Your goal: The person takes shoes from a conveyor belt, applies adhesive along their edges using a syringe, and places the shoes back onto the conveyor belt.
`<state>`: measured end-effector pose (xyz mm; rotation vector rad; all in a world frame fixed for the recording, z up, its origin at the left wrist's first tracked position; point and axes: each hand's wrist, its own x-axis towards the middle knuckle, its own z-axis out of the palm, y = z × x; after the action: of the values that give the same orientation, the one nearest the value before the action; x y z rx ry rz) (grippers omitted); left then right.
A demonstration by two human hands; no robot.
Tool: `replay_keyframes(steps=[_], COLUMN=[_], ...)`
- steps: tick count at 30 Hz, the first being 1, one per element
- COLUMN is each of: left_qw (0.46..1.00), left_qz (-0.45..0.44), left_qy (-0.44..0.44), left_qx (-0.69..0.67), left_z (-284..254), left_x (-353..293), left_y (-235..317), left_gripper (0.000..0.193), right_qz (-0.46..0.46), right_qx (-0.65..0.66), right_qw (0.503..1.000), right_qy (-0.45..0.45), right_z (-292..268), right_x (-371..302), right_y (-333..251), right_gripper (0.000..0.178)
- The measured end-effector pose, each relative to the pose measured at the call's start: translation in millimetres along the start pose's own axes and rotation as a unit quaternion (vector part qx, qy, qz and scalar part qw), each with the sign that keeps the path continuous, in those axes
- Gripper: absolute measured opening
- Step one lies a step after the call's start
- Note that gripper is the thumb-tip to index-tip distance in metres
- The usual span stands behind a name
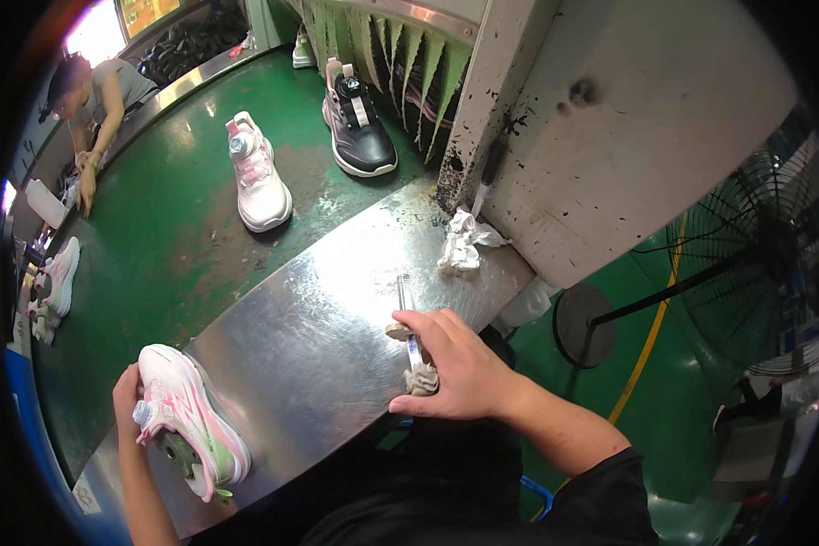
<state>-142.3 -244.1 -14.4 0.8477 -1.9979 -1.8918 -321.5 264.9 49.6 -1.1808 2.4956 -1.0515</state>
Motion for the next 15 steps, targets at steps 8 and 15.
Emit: replay_keyframes(steps=[8, 15], left_qw=[0.996, 0.953], left_qz=[0.013, 0.099], left_qy=[-0.065, -0.110], left_qx=[-0.055, -0.265], left_z=[73.7, 144.3], left_x=[-23.8, -77.1], left_y=[53.7, 92.3], left_gripper=[0.032, 0.051], right_qz=[-0.052, -0.014], right_qx=[-0.085, -0.026], right_qw=[0.988, 0.997], right_qy=[-0.116, -0.066], right_z=[-10.4, -3.0], right_x=[-0.2, 7.0], right_y=[-19.6, -13.2], right_gripper=[0.075, 0.082])
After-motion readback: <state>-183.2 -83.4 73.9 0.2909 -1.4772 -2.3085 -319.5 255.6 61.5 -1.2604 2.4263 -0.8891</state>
